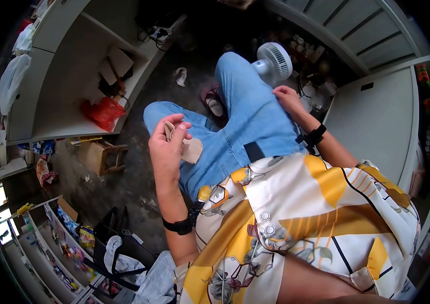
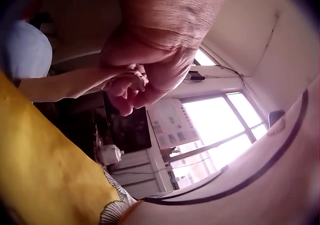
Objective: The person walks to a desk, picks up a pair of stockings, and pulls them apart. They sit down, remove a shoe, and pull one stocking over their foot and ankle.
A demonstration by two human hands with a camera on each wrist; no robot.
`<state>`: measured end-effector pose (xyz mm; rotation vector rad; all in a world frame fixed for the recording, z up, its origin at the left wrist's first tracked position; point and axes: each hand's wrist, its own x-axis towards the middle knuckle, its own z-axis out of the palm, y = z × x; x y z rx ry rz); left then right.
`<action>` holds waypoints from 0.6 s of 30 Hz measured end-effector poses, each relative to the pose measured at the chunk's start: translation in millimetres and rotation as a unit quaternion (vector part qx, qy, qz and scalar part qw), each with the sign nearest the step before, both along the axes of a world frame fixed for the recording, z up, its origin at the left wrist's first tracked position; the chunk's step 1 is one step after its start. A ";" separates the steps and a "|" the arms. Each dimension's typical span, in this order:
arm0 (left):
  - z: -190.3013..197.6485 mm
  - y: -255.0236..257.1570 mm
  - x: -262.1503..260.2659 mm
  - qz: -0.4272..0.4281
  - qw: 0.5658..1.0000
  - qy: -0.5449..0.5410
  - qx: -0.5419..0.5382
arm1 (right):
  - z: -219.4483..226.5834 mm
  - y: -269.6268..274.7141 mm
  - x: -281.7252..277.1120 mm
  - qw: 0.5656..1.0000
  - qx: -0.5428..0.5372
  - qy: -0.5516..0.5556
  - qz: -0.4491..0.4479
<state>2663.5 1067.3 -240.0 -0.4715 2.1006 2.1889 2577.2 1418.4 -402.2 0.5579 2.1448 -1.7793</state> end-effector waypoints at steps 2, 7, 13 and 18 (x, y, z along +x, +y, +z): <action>-3.0 -2.9 -2.2 0.009 1.000 -0.011 0.008 | -4.7 -7.0 -3.7 1.000 -0.002 0.002 0.013; -13.9 -6.8 -0.5 0.043 0.998 -0.041 0.026 | -13.9 -16.8 -13.0 0.998 -0.010 -0.003 0.059; -22.3 -14.3 -1.6 0.060 0.995 -0.064 0.038 | -33.5 -19.8 -28.6 0.998 0.013 0.002 0.063; -24.8 -8.4 -21.2 0.047 0.995 -0.066 0.054 | -32.9 -13.1 -28.8 0.999 -0.011 -0.027 0.044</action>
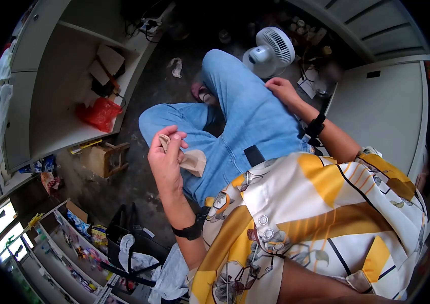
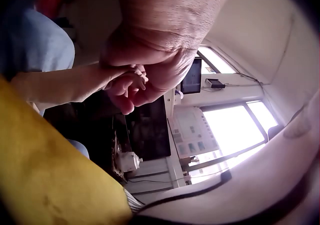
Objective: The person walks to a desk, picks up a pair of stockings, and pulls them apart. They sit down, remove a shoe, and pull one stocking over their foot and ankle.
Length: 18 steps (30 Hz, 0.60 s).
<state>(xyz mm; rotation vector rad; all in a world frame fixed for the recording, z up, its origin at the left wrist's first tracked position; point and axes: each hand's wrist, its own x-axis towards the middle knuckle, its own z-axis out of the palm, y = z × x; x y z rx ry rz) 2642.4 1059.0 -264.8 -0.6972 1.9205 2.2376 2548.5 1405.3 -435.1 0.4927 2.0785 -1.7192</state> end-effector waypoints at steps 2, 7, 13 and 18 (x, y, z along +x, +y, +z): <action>0.0 4.5 -10.4 -0.011 1.000 -0.002 0.005 | 6.3 0.8 2.8 1.000 -0.003 -0.011 -0.014; 8.8 8.4 -35.1 -0.010 1.000 0.014 0.000 | -2.5 3.0 3.1 0.998 -0.028 -0.038 -0.034; 8.0 -16.5 -36.1 0.033 0.999 0.020 0.014 | 1.0 -6.1 -4.7 0.999 0.017 -0.052 -0.006; 0.0 -45.9 -34.6 0.072 0.996 0.030 0.036 | -3.8 -7.7 -10.1 0.998 0.018 -0.060 0.000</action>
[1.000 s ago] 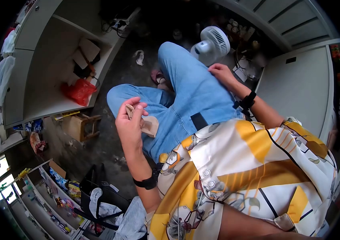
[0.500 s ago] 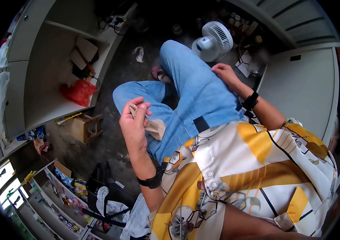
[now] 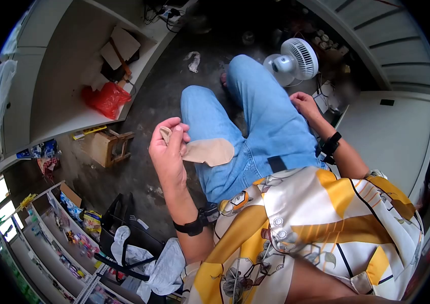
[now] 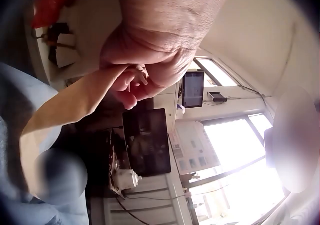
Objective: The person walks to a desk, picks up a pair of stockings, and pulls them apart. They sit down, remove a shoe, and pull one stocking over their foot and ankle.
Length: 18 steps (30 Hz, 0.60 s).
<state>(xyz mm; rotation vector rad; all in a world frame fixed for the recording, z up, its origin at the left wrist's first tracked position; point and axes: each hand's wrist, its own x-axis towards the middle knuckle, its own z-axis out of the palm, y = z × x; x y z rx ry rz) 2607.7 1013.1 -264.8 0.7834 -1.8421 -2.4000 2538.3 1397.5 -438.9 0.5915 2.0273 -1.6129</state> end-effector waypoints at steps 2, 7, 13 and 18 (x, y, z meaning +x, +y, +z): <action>-1.4 -6.2 0.1 0.014 1.000 -0.004 0.003 | -11.9 2.2 3.0 1.000 0.015 0.013 0.013; -23.3 0.9 5.1 0.004 0.997 0.014 -0.071 | -31.0 2.4 -1.0 0.999 0.009 0.011 0.040; -29.3 20.6 24.1 -0.172 0.974 0.090 -0.119 | -45.3 3.8 -16.4 0.986 0.077 0.042 0.140; -33.5 0.4 24.7 -0.150 0.975 0.103 -0.129 | -43.1 -2.7 -20.2 0.989 0.070 0.023 0.129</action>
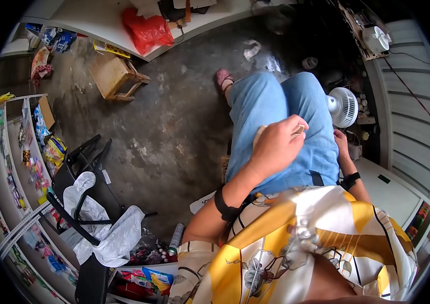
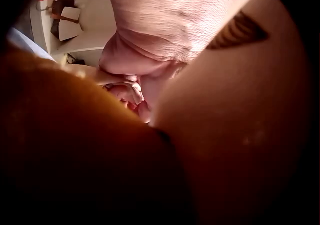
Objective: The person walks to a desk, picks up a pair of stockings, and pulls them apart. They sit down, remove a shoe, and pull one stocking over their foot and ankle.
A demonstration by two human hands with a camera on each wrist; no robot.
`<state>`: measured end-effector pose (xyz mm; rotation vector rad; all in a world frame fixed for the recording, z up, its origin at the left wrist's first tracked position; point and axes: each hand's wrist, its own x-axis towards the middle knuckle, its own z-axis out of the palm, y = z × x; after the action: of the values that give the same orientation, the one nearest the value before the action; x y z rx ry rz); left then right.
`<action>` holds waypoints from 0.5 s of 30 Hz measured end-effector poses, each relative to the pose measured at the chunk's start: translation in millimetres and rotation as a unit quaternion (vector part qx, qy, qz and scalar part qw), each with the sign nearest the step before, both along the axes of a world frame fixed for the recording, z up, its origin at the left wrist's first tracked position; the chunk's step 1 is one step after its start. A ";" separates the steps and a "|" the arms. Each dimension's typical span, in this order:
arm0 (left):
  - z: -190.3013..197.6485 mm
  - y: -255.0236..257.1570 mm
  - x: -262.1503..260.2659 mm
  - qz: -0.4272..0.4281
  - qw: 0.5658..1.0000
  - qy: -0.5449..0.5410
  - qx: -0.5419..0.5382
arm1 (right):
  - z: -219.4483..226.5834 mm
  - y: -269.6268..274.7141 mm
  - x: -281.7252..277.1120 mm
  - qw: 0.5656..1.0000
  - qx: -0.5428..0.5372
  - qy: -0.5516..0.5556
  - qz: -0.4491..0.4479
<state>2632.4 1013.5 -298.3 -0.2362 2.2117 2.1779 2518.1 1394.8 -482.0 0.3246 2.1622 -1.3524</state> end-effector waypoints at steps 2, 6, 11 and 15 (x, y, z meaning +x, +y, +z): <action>-0.1 -6.3 0.7 0.008 1.000 0.001 -0.003 | -7.1 2.1 -1.4 1.000 0.009 0.007 0.007; -2.6 -11.8 6.9 0.012 1.000 0.003 0.005 | -6.4 -1.8 -1.5 1.000 0.014 0.000 -0.004; -10.0 -5.7 11.9 0.014 1.000 0.006 0.015 | 7.5 -10.7 -1.7 1.000 0.021 0.006 0.022; -4.1 -2.8 13.0 0.014 0.999 0.006 0.029 | 14.4 -14.5 2.0 1.000 -0.006 -0.001 0.014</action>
<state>2645.4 1010.7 -302.4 -0.2543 2.1597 2.2609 2520.2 1380.2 -467.6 0.2896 2.1480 -1.3486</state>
